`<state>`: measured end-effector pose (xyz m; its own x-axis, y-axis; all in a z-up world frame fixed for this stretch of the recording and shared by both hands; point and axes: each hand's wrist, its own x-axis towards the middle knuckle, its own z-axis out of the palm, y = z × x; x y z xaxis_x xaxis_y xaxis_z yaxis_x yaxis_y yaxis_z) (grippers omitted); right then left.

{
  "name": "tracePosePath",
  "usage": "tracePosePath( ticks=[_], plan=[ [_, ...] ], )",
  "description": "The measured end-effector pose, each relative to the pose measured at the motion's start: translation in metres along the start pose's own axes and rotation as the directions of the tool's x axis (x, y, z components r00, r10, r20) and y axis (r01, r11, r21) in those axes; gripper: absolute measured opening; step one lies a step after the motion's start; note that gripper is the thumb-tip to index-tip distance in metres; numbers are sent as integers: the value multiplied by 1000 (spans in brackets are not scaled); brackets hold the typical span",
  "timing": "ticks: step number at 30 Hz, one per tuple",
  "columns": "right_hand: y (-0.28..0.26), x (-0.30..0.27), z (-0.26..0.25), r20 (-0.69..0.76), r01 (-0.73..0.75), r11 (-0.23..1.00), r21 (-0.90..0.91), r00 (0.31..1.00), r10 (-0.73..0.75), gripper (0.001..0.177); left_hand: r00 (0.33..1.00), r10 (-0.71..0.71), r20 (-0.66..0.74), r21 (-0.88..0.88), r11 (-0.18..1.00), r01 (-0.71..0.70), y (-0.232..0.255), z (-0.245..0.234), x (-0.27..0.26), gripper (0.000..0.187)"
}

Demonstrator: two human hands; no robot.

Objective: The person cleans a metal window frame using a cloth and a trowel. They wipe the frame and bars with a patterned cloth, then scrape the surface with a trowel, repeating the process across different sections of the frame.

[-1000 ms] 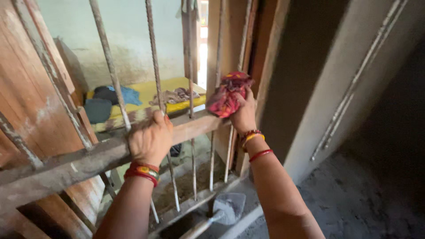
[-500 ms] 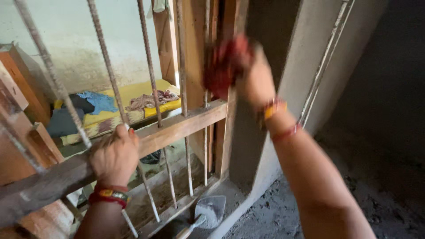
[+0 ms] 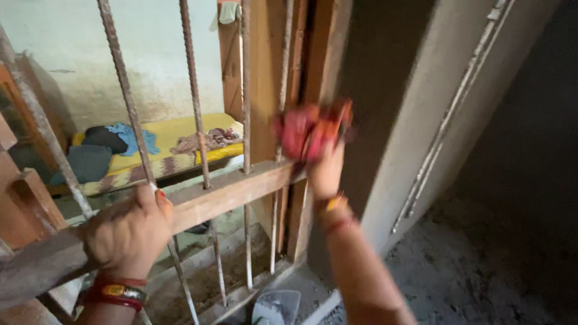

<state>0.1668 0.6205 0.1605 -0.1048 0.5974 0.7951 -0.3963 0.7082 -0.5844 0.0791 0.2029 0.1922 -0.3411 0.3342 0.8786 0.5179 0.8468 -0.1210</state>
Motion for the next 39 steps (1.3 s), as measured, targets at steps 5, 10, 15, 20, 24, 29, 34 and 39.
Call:
tracePosePath(
  ticks=[5,10,15,20,24,29,34,39],
  plan=[
    [92,-230,-59,289,-583,347,735,732,617,49,977,-18,210,-66,997,33,-4,0,-2,32],
    [54,-319,-120,160,-346,491,-799,665,729,44,1000,18,7,-76,997,-18,-6,4,-3,28],
    [-60,-162,-82,104,-107,947,-302,984,145,65,999,34,-42,-90,995,-38,-7,6,-8,31],
    [-130,6,-25,503,543,578,-609,828,-248,59,995,50,-90,-7,999,-51,-5,10,-8,25],
    [-111,14,22,719,696,315,-646,693,-57,34,988,68,-136,-32,997,-73,-7,11,-7,25],
    [-110,5,25,722,696,200,-690,680,126,28,995,31,-90,-84,996,-39,-5,-2,-6,31],
    [-186,-13,-59,583,779,120,-615,347,735,26,996,39,-82,-88,995,-46,-7,-8,-2,29],
    [-207,15,-73,575,579,240,-779,813,-95,34,988,42,-149,-78,995,-54,-6,-2,-6,32]
  ],
)
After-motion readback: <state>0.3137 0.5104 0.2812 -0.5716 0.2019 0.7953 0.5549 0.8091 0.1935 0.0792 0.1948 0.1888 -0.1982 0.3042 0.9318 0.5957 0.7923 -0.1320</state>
